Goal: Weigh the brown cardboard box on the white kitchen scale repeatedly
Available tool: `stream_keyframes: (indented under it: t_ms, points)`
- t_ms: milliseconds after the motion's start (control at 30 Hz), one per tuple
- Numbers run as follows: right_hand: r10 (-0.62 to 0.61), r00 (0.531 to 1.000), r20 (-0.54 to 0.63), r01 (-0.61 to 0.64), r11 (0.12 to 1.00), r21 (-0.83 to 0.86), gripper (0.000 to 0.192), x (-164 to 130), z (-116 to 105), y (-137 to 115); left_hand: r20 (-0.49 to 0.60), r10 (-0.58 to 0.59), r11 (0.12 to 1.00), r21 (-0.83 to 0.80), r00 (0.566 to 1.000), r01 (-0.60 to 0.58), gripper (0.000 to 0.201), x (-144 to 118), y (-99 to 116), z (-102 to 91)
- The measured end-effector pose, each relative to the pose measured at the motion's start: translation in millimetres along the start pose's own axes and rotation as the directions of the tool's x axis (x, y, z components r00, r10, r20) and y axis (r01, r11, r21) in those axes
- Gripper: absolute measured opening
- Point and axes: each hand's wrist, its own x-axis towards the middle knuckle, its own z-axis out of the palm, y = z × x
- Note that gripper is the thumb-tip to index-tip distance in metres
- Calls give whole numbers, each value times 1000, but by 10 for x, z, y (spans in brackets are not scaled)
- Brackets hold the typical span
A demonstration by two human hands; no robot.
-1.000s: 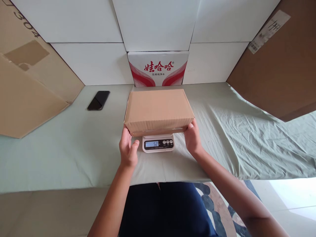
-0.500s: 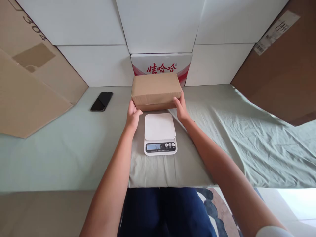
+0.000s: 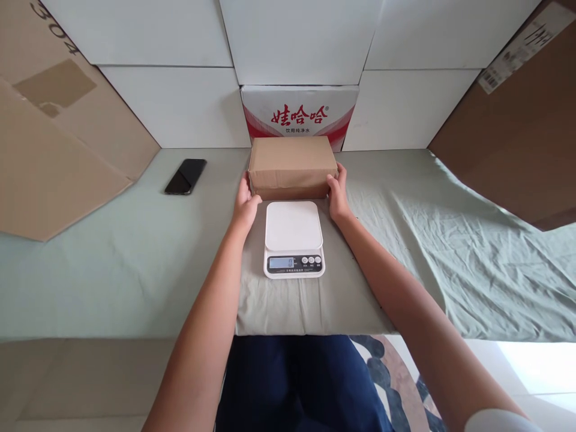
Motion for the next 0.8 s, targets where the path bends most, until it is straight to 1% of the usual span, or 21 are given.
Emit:
stream_keyframes:
  t_ms: [67, 100, 167, 267, 333, 433, 533, 633, 700, 800]
  points:
    - [41, 999, -24, -40, 999, 24, 83, -11, -46, 36, -60, -21, 1000, -22, 998, 20, 82, 24, -15, -38]
    - [57, 998, -36, -56, 998, 23, 84, -16, -64, 49, -67, -28, 999, -35, 997, 25, 77, 30, -9, -49]
    - [57, 998, -39, -57, 998, 4, 80, -32, -84, 58, -28, -21, 998, -54, 999, 20, 67, 26, 26, -49]
    - [12, 1000, 15, -12, 999, -37, 69, -77, -72, 16, 58, -7, 999, -50, 998, 10, 54, -14, 88, -17]
    - [4, 999, 54, 0, 997, -79, 64, -121, -48, -38, 66, -23, 999, -25, 998, 25, 50, -45, 107, 5]
    - [-2, 998, 65, 11, 990, -139, 65, -182, -8, -124, 55, -35, 999, -23, 998, 36, 49, -62, 109, 26]
    - [-102, 994, 51, 108, 982, -152, 69, -230, 28, -197, 42, 17, 998, -61, 999, -15, 50, -62, 148, 38]
    - [-234, 972, 34, 236, 962, -134, 69, -325, 40, -276, 16, 85, 996, -42, 996, -84, 50, -120, 284, 48]
    - [-289, 957, 35, 291, 946, -142, 73, -462, 23, -336, 12, 127, 992, -13, 992, -126, 52, -236, 418, 50]
    - [-304, 951, 57, 309, 933, -186, 81, -795, -36, -414, 23, 172, 985, 9, 985, -172, 51, -548, 619, 32]
